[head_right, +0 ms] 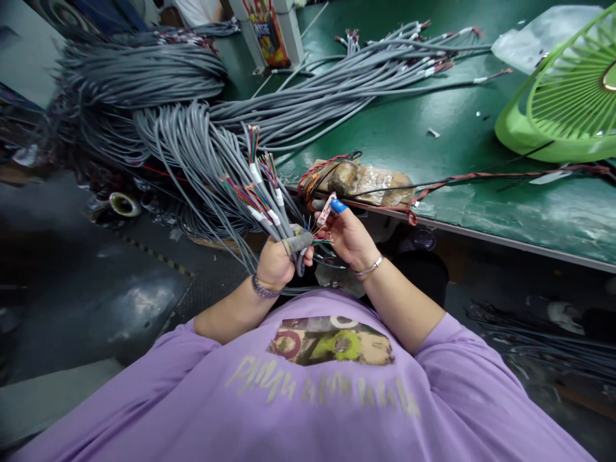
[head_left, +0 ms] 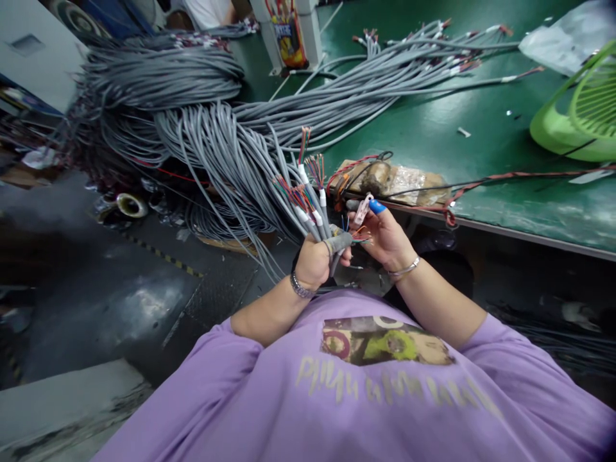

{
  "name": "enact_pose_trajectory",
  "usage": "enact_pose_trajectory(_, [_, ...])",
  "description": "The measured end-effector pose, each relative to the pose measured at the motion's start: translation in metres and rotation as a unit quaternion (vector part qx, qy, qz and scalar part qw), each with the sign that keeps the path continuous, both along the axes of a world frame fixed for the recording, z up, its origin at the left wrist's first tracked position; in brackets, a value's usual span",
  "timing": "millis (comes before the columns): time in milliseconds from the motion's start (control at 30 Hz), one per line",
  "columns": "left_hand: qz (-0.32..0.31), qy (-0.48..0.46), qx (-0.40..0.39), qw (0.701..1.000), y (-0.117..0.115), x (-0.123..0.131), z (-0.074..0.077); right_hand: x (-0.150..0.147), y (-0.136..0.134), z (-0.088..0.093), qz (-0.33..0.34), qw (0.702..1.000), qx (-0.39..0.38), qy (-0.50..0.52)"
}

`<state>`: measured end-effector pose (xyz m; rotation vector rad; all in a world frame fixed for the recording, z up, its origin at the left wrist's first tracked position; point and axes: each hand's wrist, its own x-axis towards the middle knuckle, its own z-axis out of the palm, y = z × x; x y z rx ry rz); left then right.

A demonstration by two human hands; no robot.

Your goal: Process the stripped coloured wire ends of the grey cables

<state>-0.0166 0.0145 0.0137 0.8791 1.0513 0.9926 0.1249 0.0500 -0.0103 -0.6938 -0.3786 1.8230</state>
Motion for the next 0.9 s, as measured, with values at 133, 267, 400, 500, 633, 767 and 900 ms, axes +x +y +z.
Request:
enact_pose_trajectory(133, [-0.006,0.01,-0.009,1.0,0.0044,0.0014,-0.0012,-0.0026,0.0022,-0.0032,-0.009,1.0,0.002,-0.008])
enact_pose_trajectory(267, [-0.008,0.011,-0.013,1.0,0.006,0.0012,-0.001,-0.0004,0.0049,-0.0017,-0.005,0.999,-0.004,-0.037])
enact_pose_trajectory(400, [-0.022,0.004,-0.023,0.999,0.0084,-0.0003,0.0007,0.0042,0.0049,0.0032,0.016,1.0,-0.016,-0.003])
enact_pose_trajectory(500, [-0.027,0.009,-0.029,0.999,0.0096,-0.0011,-0.0002,0.0053,0.0055,0.0034,0.019,1.0,-0.024,0.004])
enact_pose_trajectory(633, [-0.028,0.019,-0.041,0.999,0.0098,-0.0003,-0.0017,0.0043,0.0076,-0.0004,0.028,0.999,-0.018,-0.011])
enact_pose_trajectory(767, [-0.029,0.021,-0.051,0.998,0.0101,0.0013,0.0002,0.0032,0.0068,-0.0023,0.031,0.999,-0.013,-0.011])
enact_pose_trajectory(900, [-0.032,0.012,-0.042,0.999,0.0081,0.0008,0.0026,0.0035,0.0035,0.0002,0.023,1.0,-0.016,0.013])
